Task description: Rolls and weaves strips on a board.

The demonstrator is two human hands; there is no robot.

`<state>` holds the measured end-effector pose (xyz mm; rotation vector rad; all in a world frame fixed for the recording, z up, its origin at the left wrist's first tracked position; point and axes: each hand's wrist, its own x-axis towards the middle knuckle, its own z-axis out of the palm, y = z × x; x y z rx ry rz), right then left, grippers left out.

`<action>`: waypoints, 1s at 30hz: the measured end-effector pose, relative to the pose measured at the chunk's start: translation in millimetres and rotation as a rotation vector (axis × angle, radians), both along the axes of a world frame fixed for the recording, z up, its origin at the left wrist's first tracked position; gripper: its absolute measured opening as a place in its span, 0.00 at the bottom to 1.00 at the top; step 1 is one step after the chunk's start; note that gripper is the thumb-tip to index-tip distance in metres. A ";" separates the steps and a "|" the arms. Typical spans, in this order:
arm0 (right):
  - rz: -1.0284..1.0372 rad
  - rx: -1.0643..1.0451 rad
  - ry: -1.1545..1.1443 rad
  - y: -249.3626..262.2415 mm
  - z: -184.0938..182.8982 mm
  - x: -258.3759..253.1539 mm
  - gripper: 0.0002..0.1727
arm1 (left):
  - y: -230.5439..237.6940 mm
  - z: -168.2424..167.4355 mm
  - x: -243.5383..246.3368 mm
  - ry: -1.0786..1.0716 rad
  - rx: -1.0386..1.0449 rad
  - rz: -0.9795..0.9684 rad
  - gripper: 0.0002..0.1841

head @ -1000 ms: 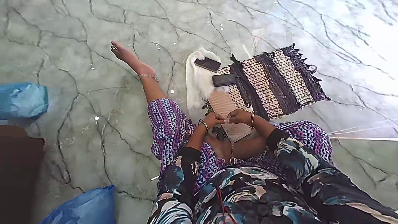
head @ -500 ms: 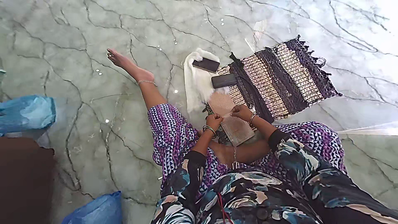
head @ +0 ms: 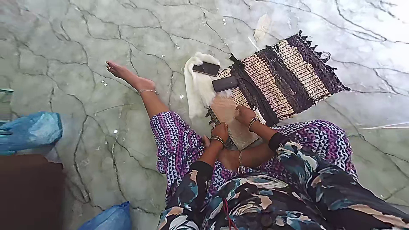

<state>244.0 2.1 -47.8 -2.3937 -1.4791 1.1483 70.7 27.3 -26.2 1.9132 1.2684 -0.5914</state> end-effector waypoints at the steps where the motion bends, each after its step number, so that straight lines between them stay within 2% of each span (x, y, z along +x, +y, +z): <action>1: 0.007 0.006 -0.020 -0.4 -0.7 -0.6 0.28 | -0.5 -1.2 2.1 0.026 -0.001 -0.012 0.25; 4: 0.097 0.113 -0.074 -5.7 2.5 -1.8 0.24 | -1.7 -3.4 8.3 0.104 0.017 -0.045 0.24; 6: 0.273 0.260 -0.103 -13.0 2.3 -4.5 0.22 | -3.4 -1.9 11.0 0.133 0.031 -0.051 0.24; 9: 0.602 0.240 -0.102 -19.2 -11.6 -13.3 0.29 | -6.3 0.2 12.2 0.156 0.053 -0.061 0.24; 11: 0.691 0.164 -0.092 -24.4 -23.9 -17.5 0.34 | -6.7 1.5 13.3 0.172 0.060 -0.065 0.24; 14: 0.662 0.099 -0.112 -40.4 -21.4 -24.8 0.47 | -7.9 2.5 8.5 0.159 0.045 -0.049 0.25; 16: 0.651 0.020 -0.116 -58.4 -12.3 -26.9 0.52 | -10.2 2.2 2.3 0.144 0.011 -0.065 0.25; 19: 0.670 -0.005 -0.143 -83.0 -19.6 -20.9 0.55 | -14.2 -2.0 -4.8 0.121 -0.012 -0.107 0.24; 21: 0.727 -0.168 -0.158 -87.7 2.0 -22.7 0.54 | -18.3 1.1 -6.9 0.109 -0.018 -0.144 0.24; 23: 0.711 -0.177 -0.140 -87.9 23.1 -23.9 0.45 | -19.9 3.3 -6.7 0.113 0.007 -0.185 0.22; 25: 0.660 -0.017 -0.128 -86.5 28.2 -21.9 0.33 | -20.1 5.2 -6.8 0.116 0.031 -0.213 0.20; 27: 0.607 0.114 -0.116 -83.8 22.8 -24.2 0.30 | -22.4 7.8 -9.7 0.100 0.063 -0.240 0.20; 28: 0.585 0.109 -0.116 -80.2 24.8 -28.7 0.31 | -26.5 16.1 -9.1 0.093 0.070 -0.245 0.21; 29: 0.587 0.007 -0.145 -70.4 42.1 -37.9 0.33 | -32.6 38.7 -5.1 0.104 0.041 -0.240 0.23; 30: 0.598 -0.176 -0.199 -49.1 78.8 -55.7 0.35 | -38.3 76.8 1.8 0.140 -0.039 -0.216 0.25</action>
